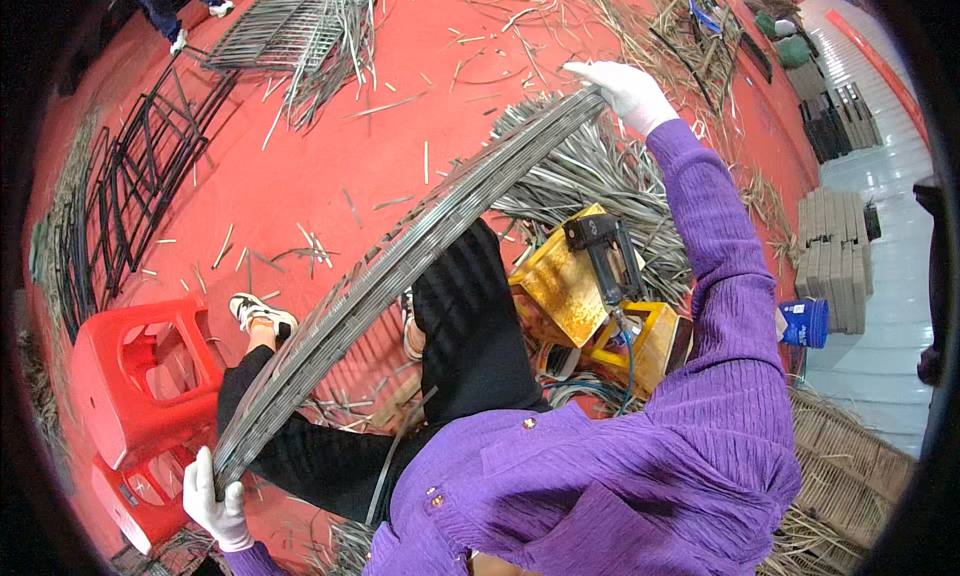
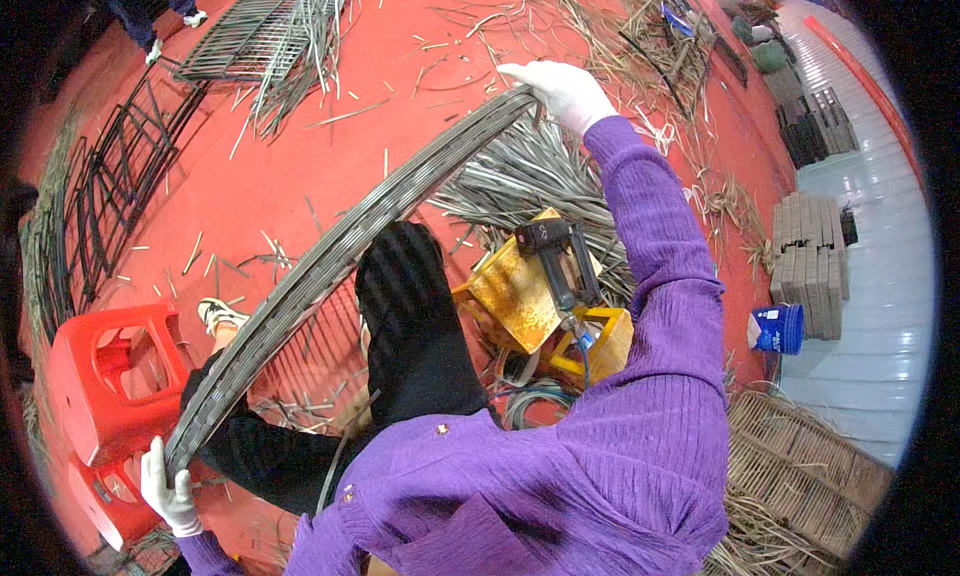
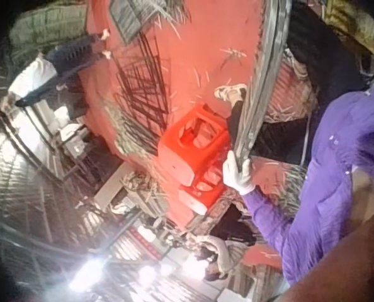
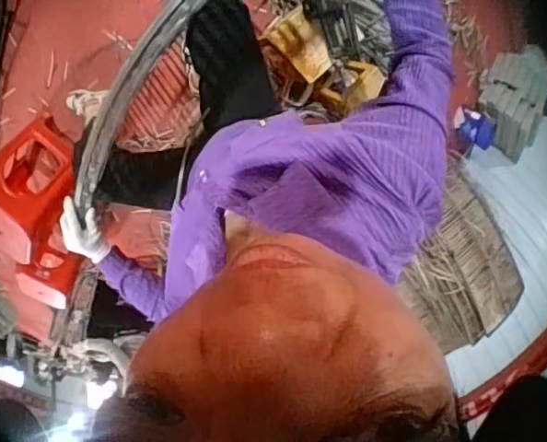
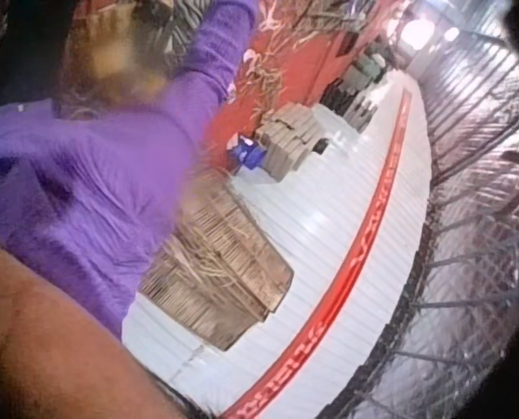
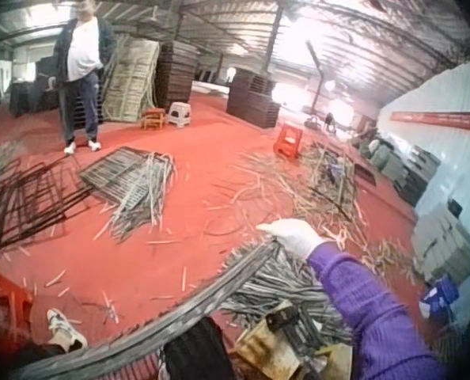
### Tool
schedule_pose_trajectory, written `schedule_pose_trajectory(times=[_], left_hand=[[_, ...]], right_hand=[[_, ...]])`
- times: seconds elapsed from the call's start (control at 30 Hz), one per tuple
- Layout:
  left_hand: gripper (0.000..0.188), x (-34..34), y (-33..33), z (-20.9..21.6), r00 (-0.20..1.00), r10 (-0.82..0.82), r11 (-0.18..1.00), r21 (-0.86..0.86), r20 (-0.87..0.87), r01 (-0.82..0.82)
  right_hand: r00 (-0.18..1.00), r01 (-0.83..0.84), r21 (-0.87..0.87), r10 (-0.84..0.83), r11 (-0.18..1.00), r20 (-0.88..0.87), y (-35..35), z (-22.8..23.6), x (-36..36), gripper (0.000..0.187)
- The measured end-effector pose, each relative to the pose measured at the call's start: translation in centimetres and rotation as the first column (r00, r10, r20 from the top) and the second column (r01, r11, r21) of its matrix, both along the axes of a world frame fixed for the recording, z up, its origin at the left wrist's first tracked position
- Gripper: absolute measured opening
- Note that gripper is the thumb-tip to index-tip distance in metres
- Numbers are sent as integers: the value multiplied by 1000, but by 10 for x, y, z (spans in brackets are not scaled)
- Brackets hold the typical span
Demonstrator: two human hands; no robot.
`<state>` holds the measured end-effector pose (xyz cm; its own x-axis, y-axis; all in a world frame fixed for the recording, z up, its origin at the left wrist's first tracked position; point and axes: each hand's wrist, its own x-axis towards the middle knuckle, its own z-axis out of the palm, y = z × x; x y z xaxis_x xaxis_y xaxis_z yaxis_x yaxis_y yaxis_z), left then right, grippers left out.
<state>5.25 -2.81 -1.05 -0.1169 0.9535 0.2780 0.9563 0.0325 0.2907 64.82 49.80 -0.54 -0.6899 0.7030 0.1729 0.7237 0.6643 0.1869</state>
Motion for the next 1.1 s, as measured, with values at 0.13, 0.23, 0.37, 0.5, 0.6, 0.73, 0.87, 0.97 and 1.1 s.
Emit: schedule_pose_trajectory(times=[0.13, 0.23, 0.37, 0.5, 0.6, 0.73, 0.87, 0.97, 1.1], left_hand=[[77, 3, -2, -1, 999, 23, 1000, 4, 38, -24], [77, 4, -4, -3, 999, 25, 1000, 5, 22, -25], [79, 5, -14, -7, 998, 47, 999, 5, -28, -47], [81, 4, -34, -10, 1000, 1, 1000, -25, -11, -1], [80, 2, -47, -12, 999, 23, 1000, -19, -44, -23], [78, 1, -53, -9, 1000, 14, 998, -54, -16, -15], [76, 5, -45, -5, 1000, 6, 998, -59, -29, -8], [74, 12, -35, -6, 999, 41, 998, 43, -9, -41], [69, 19, -18, -3, 996, 84, 996, 10, 35, -84]], right_hand=[[926, -151, -146, 88, 978, -367, 17, -41, 11, 48], [937, 11, -258, -100, 966, -335, 25, -97, 15, 47], [935, 295, -263, -335, 918, -118, 14, -181, 8, 45], [852, 511, -316, -520, 799, 63, -25, -239, 8, 44], [794, 596, -364, -594, 716, 132, -55, -254, 24, 43], [738, 657, -399, -652, 640, 171, -80, -257, 48, 41], [722, 668, -388, -679, 636, 131, -71, -253, 57, 40], [735, 643, -355, -677, 679, 35, -43, -237, 59, 40], [750, 581, -267, -633, 769, -191, 0, -171, 62, 39]])
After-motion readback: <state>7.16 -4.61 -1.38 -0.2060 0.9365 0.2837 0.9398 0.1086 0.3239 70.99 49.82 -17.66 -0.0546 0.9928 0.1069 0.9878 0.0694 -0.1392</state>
